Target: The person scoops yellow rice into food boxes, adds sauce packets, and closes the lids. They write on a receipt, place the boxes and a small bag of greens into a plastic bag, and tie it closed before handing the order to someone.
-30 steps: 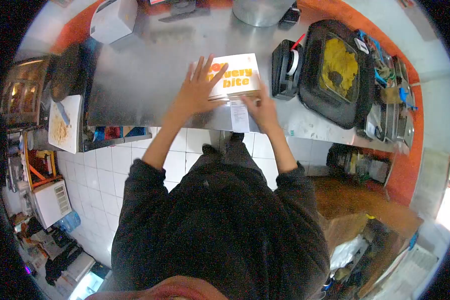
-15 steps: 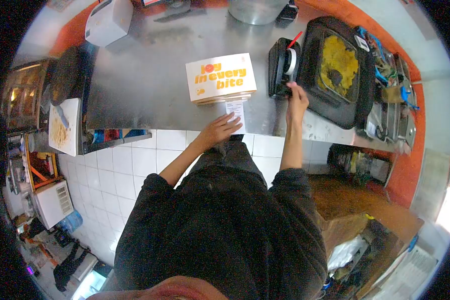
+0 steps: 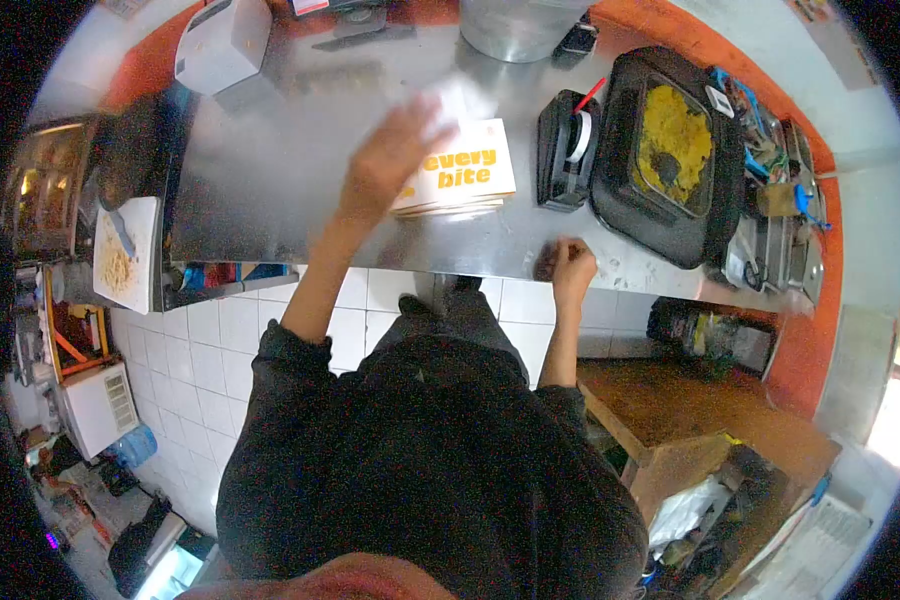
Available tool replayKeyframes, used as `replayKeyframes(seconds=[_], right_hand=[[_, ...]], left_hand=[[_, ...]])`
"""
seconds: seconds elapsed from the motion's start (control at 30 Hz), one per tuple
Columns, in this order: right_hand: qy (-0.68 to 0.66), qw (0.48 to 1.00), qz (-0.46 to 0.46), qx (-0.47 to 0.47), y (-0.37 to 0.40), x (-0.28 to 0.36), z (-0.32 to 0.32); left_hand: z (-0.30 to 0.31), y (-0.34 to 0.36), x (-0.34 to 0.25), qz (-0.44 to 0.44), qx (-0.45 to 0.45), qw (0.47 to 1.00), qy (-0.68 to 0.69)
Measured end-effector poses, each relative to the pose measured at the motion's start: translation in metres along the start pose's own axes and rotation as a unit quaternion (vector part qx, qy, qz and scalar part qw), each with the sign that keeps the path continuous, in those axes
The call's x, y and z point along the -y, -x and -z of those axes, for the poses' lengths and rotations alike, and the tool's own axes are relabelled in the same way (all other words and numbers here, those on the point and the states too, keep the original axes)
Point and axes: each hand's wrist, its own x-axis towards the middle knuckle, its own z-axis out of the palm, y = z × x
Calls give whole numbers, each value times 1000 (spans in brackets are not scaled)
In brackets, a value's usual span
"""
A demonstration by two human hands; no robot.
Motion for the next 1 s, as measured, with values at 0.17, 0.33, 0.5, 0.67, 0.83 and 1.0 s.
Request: replayKeyframes(seconds=[0.17,0.33,0.5,0.67,0.83,1.0], right_hand=[[-233,955,47,177,-32,130,21],[-203,897,136,369,-79,204,-12],[96,884,262,376,-118,196,-38],[227,850,314,358,-127,220,-17],[312,808,379,325,-178,244,-10],[233,857,433,151,-363,312,-22]], left_hand=[[-27,77,-17,29,127,991,5],[-22,72,-17,12,130,989,69],[-24,75,-16,17,139,986,95],[-24,75,-15,60,147,977,141],[-13,63,-17,132,197,952,195],[15,18,-12,302,193,877,321]])
